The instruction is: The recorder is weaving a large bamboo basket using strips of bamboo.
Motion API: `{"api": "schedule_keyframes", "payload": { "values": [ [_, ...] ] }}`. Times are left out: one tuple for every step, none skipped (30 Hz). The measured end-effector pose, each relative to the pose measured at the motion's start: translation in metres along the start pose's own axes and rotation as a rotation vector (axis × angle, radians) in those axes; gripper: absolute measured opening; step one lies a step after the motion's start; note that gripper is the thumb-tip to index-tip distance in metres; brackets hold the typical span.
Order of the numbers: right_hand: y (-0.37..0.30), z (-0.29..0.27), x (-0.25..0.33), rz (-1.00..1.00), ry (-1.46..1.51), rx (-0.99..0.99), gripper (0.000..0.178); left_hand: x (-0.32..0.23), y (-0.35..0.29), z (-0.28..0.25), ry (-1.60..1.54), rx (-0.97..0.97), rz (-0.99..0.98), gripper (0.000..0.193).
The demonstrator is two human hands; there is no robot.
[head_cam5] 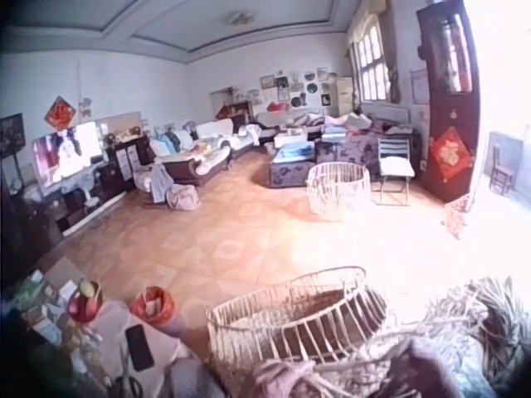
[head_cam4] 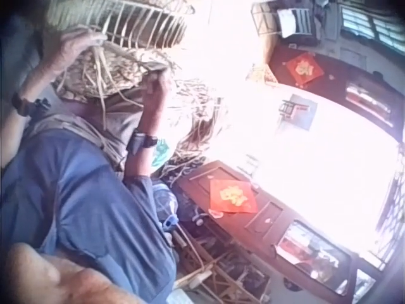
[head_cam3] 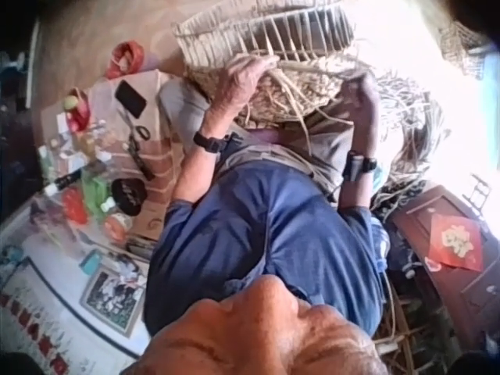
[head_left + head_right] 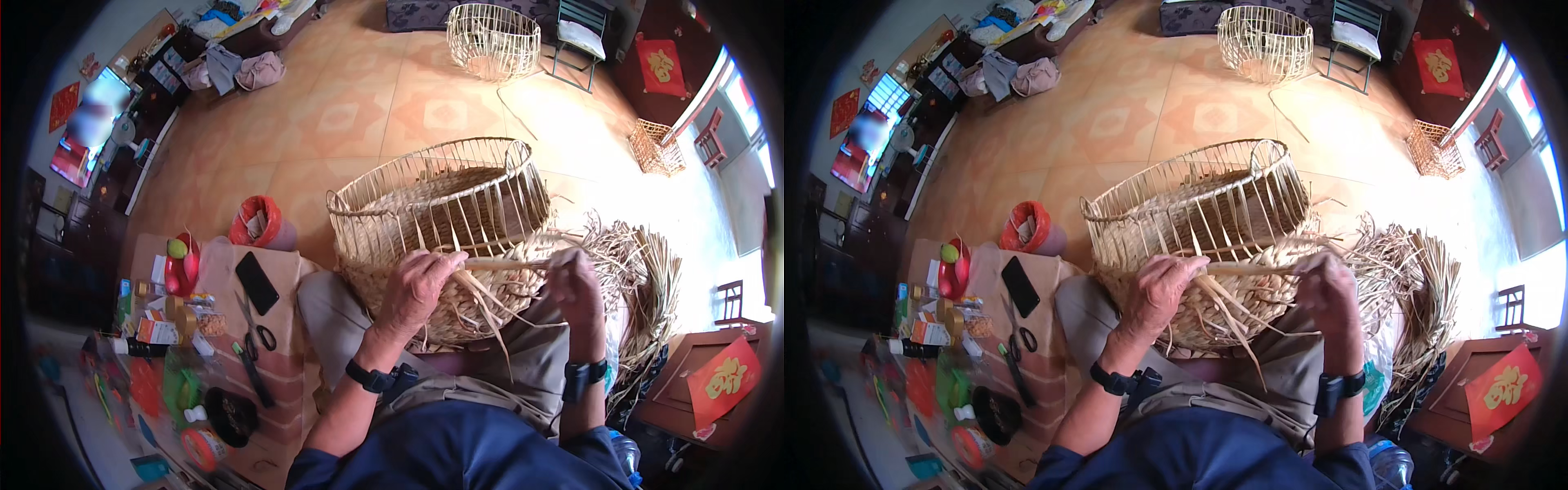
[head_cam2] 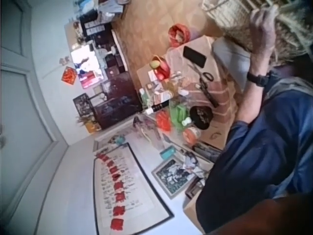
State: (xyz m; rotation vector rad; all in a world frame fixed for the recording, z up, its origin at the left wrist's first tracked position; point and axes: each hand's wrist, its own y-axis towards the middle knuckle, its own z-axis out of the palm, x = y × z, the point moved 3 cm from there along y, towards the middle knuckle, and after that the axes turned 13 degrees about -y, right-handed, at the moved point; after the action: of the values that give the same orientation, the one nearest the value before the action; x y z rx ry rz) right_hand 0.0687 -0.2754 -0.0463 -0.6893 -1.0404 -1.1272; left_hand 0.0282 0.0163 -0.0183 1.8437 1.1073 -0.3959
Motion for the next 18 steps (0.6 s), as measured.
{"api": "schedule_keyframes", "payload": {
  "values": [
    [-0.005,-0.021,-0.005,-0.069,0.207,-0.159,0.024,0.000,0.001,-0.001,-0.018,0.001,-0.006,0.035],
    [-0.014,-0.045,-0.012,-0.098,0.444,-0.336,0.025,-0.002,0.002,-0.001,-0.041,0.002,-0.004,0.035],
    [-0.018,-0.061,-0.009,-0.136,0.594,-0.306,0.024,0.001,0.000,-0.002,-0.044,-0.013,-0.009,0.034],
    [-0.020,-0.069,-0.002,-0.175,0.741,-0.276,0.024,0.000,0.000,-0.002,-0.045,-0.016,-0.007,0.034],
    [-0.028,-0.078,0.002,-0.141,0.667,-0.414,0.031,0.001,0.001,-0.002,-0.058,0.001,-0.040,0.032],
    [-0.034,-0.078,0.000,-0.143,0.666,-0.412,0.031,0.001,0.002,-0.003,-0.070,0.018,-0.073,0.031],
    [-0.040,-0.068,-0.008,0.024,0.291,-0.348,0.033,0.001,0.001,-0.004,-0.064,0.020,-0.072,0.031],
    [-0.043,-0.048,-0.011,0.184,-0.087,-0.276,0.035,0.001,0.002,-0.006,-0.071,0.055,-0.088,0.030],
    [-0.052,-0.027,-0.007,0.245,-0.336,-0.209,0.038,0.002,0.003,-0.009,-0.077,0.091,-0.103,0.029],
    [-0.051,-0.014,-0.003,0.303,-0.544,0.038,0.035,0.000,0.004,-0.011,-0.070,0.089,-0.103,0.029],
    [-0.052,0.003,-0.002,0.283,-0.743,0.156,0.038,-0.002,0.006,-0.010,-0.068,0.122,-0.111,0.031],
    [-0.052,0.035,0.003,0.332,-0.733,0.144,0.044,-0.004,0.005,-0.010,-0.063,0.156,-0.123,0.033],
    [-0.053,0.059,0.003,0.311,-0.847,0.135,0.049,-0.007,0.006,-0.010,-0.065,0.166,-0.118,0.033],
    [-0.056,0.068,-0.013,0.283,-0.806,0.166,0.052,-0.010,0.009,-0.010,-0.076,0.178,-0.109,0.036],
    [-0.055,0.074,-0.017,0.302,-0.775,0.274,0.052,-0.013,0.011,-0.009,-0.088,0.190,-0.099,0.039],
    [-0.050,0.082,-0.024,0.317,-0.735,0.406,0.053,-0.012,0.010,-0.011,-0.074,0.191,-0.100,0.039],
    [-0.049,0.095,-0.016,0.367,-0.605,0.347,0.031,-0.014,0.009,-0.012,-0.069,0.212,-0.098,0.042],
    [-0.044,0.102,0.005,0.364,-0.605,0.353,0.031,-0.014,0.008,-0.012,-0.065,0.232,-0.095,0.045]
  ]
}}
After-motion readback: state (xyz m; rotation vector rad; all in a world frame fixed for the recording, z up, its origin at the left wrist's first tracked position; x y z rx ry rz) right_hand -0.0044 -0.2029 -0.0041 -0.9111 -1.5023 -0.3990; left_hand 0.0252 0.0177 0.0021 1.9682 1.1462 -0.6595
